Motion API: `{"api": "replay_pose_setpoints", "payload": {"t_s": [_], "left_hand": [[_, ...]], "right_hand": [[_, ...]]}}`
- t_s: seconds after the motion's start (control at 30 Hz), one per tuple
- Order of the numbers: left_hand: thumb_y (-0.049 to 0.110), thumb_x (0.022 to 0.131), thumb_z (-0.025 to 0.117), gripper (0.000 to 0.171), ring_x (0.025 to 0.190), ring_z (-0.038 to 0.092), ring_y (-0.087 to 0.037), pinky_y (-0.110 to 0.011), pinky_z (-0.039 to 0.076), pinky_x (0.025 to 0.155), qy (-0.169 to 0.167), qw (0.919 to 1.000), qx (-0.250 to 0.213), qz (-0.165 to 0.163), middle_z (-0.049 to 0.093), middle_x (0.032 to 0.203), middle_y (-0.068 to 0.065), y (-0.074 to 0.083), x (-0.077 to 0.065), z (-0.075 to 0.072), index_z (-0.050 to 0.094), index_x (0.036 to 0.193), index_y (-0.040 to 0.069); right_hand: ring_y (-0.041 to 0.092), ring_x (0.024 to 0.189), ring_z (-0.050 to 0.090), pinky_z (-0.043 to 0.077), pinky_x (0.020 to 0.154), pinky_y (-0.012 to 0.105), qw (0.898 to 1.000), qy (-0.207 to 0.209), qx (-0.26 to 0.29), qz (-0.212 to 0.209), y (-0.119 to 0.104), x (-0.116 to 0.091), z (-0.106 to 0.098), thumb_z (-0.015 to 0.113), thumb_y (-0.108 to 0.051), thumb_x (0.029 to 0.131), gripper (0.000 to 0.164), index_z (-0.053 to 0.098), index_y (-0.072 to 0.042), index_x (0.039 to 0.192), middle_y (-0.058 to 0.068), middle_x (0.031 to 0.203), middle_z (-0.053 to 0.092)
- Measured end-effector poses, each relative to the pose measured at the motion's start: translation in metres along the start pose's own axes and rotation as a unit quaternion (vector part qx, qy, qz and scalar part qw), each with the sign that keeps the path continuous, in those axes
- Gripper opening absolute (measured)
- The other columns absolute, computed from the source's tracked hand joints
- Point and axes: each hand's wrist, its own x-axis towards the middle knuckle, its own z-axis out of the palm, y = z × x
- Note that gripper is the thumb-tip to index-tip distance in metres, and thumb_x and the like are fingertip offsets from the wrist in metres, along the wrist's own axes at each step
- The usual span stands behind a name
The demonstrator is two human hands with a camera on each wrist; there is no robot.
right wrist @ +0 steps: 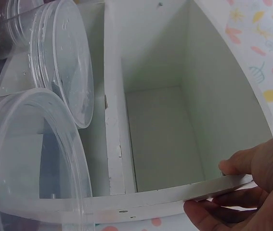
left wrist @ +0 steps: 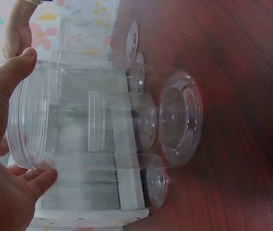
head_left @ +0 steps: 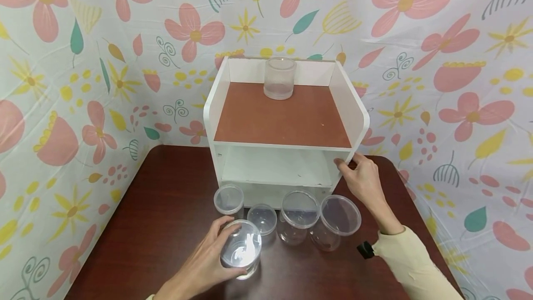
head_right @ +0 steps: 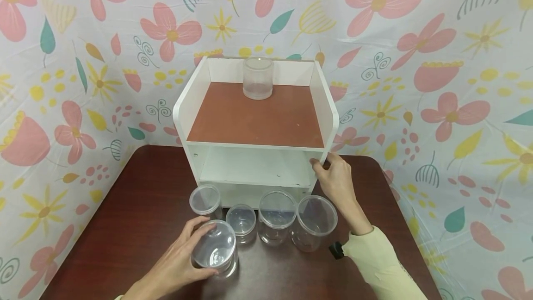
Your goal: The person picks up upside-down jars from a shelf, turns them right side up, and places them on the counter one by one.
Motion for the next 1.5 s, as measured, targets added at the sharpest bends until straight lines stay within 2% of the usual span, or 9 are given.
{"api": "replay_pose_setpoints", "payload": {"t_s": [0.13, 0.27, 0.4, 0.6, 0.73, 1.0, 1.27, 1.37, 1.5], "left_hand": [[0.053, 0.053, 0.099, 0.103, 0.118, 0.058, -0.017, -0.043, 0.056, 0.084, 0.003, 0.9996, 0.026, -0.007, 0.044, 0.149, 0.0, 0.0, -0.001, -0.002, 0.059, 0.143, 0.022], [0.058, 0.052, 0.098, 0.099, 0.123, 0.054, -0.018, -0.044, 0.056, 0.086, 0.03, 0.9985, 0.043, 0.011, 0.047, 0.144, 0.0, 0.002, 0.0, -0.004, 0.061, 0.136, 0.022], [0.05, 0.058, 0.098, 0.088, 0.123, 0.052, -0.018, -0.043, 0.054, 0.09, 0.059, 0.9975, 0.022, 0.031, 0.049, 0.137, 0.0, 0.004, 0.006, -0.011, 0.062, 0.132, 0.018], [0.045, 0.072, 0.092, 0.079, 0.125, 0.052, -0.021, -0.046, 0.052, 0.097, 0.07, 0.9964, 0.005, 0.048, 0.051, 0.136, -0.003, 0.011, 0.025, -0.028, 0.06, 0.137, 0.014], [0.041, 0.077, 0.089, 0.077, 0.128, 0.052, -0.023, -0.048, 0.049, 0.102, 0.071, 0.9959, -0.007, 0.055, 0.051, 0.139, -0.006, 0.017, 0.045, -0.043, 0.058, 0.139, 0.009], [0.029, 0.082, 0.088, 0.081, 0.132, 0.05, -0.024, -0.049, 0.043, 0.109, 0.066, 0.9952, -0.053, 0.049, 0.049, 0.145, -0.007, 0.033, 0.094, -0.083, 0.049, 0.15, 0.009], [0.016, 0.088, 0.083, 0.071, 0.122, 0.054, -0.029, -0.045, 0.046, 0.102, 0.095, 0.9843, -0.133, 0.066, 0.05, 0.144, -0.016, 0.045, 0.155, -0.112, 0.049, 0.148, 0.0], [0.017, 0.092, 0.079, 0.069, 0.122, 0.057, -0.032, -0.045, 0.045, 0.105, 0.083, 0.9819, -0.164, 0.045, 0.049, 0.145, -0.018, 0.05, 0.176, -0.119, 0.046, 0.151, 0.001], [0.023, 0.097, 0.074, 0.072, 0.131, 0.053, -0.03, -0.043, 0.045, 0.108, 0.06, 0.9781, -0.199, 0.002, 0.044, 0.152, -0.014, 0.058, 0.201, -0.127, 0.039, 0.156, 0.004]], "right_hand": [[0.027, 0.072, 0.061, 0.044, 0.059, 0.034, 1.0, -0.001, 0.0, 0.002, 0.0, 0.0, 0.0, 0.071, -0.016, 0.096, 0.023, 0.074, 0.003, 0.107, 0.021, 0.092, 0.074], [0.024, 0.068, 0.058, 0.043, 0.056, 0.031, 1.0, -0.001, 0.0, 0.004, 0.0, 0.0, 0.0, 0.072, -0.016, 0.096, 0.021, 0.074, 0.003, 0.105, 0.019, 0.087, 0.074], [0.023, 0.067, 0.058, 0.042, 0.056, 0.03, 1.0, 0.0, 0.0, 0.003, 0.0, 0.0, 0.0, 0.072, -0.016, 0.096, 0.02, 0.074, 0.002, 0.104, 0.018, 0.085, 0.073], [0.024, 0.069, 0.059, 0.043, 0.057, 0.031, 1.0, 0.002, -0.001, 0.002, 0.0, 0.0, 0.0, 0.072, -0.017, 0.096, 0.021, 0.074, 0.003, 0.103, 0.018, 0.087, 0.074], [0.025, 0.069, 0.059, 0.043, 0.057, 0.032, 1.0, 0.002, -0.002, -0.001, 0.0, 0.0, 0.001, 0.072, -0.016, 0.096, 0.021, 0.074, 0.003, 0.104, 0.02, 0.089, 0.074], [0.025, 0.07, 0.061, 0.043, 0.056, 0.03, 1.0, 0.003, -0.001, -0.005, 0.001, 0.0, 0.001, 0.072, -0.016, 0.096, 0.021, 0.074, 0.004, 0.105, 0.02, 0.089, 0.074], [0.024, 0.067, 0.058, 0.042, 0.055, 0.03, 1.0, 0.01, -0.003, -0.01, 0.002, -0.001, 0.001, 0.072, -0.015, 0.095, 0.019, 0.074, 0.003, 0.102, 0.019, 0.085, 0.073], [0.028, 0.071, 0.062, 0.044, 0.058, 0.033, 1.0, 0.013, -0.001, -0.014, 0.002, -0.001, 0.002, 0.072, -0.014, 0.095, 0.019, 0.074, 0.003, 0.103, 0.02, 0.088, 0.074], [0.03, 0.073, 0.064, 0.046, 0.06, 0.036, 1.0, 0.019, 0.004, -0.021, 0.002, 0.0, 0.003, 0.072, -0.012, 0.094, 0.017, 0.074, 0.003, 0.102, 0.02, 0.089, 0.074]]}}
